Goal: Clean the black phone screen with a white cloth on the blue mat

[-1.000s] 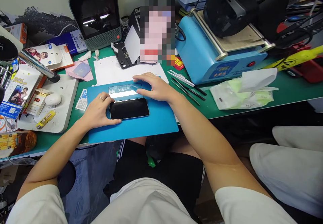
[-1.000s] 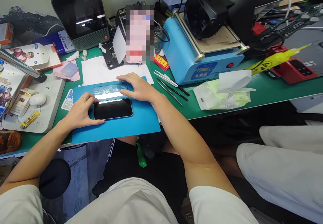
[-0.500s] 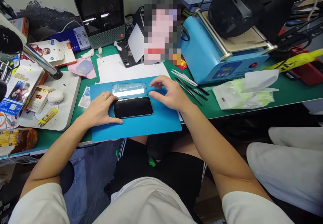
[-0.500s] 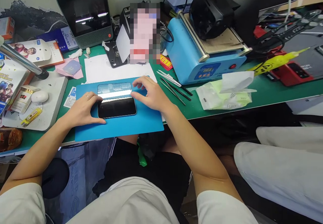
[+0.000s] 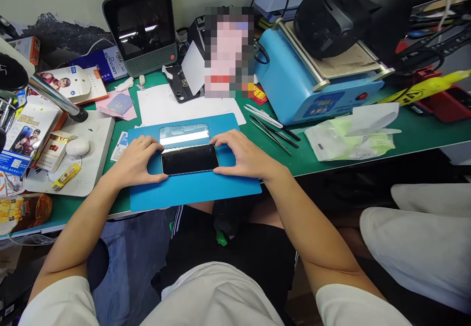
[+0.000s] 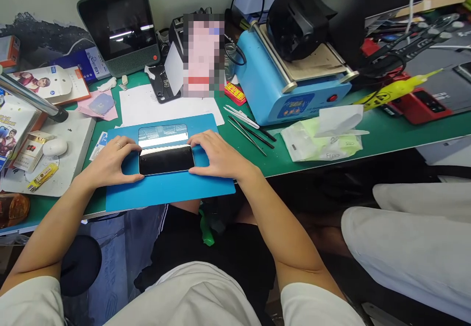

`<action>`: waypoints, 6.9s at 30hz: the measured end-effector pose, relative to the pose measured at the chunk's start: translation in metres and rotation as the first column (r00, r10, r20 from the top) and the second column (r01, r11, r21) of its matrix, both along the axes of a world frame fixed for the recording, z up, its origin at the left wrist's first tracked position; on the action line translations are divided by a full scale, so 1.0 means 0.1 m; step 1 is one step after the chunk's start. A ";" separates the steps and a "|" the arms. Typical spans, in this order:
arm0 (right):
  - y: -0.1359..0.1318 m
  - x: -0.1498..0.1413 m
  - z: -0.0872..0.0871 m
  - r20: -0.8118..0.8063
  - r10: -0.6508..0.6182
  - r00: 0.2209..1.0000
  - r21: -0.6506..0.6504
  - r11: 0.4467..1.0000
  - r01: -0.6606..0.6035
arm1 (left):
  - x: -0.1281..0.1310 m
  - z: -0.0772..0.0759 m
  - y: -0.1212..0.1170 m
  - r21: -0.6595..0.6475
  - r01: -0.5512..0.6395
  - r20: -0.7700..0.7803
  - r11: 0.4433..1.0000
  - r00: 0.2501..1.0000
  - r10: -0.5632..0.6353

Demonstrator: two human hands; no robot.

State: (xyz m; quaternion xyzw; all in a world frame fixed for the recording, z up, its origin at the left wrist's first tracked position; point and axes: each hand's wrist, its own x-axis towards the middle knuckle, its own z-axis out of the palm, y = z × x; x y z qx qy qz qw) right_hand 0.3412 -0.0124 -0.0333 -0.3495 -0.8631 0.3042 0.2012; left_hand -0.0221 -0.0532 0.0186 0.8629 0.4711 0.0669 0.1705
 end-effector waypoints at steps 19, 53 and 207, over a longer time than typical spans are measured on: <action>-0.02 -0.07 -0.06 0.145 -0.108 0.983 0.238 0.969 0.071 | -0.03 -0.03 -0.01 0.003 0.009 0.007 1.000 1.000 -0.009; -0.02 -0.04 -0.04 0.069 -0.013 0.998 0.223 0.975 -0.003 | -0.01 -0.01 0.01 -0.039 0.052 0.058 0.998 0.997 -0.049; -0.88 -0.95 0.10 0.298 0.029 0.954 0.293 0.948 -0.121 | -0.02 -0.25 0.05 0.029 0.172 0.173 0.985 0.969 -0.175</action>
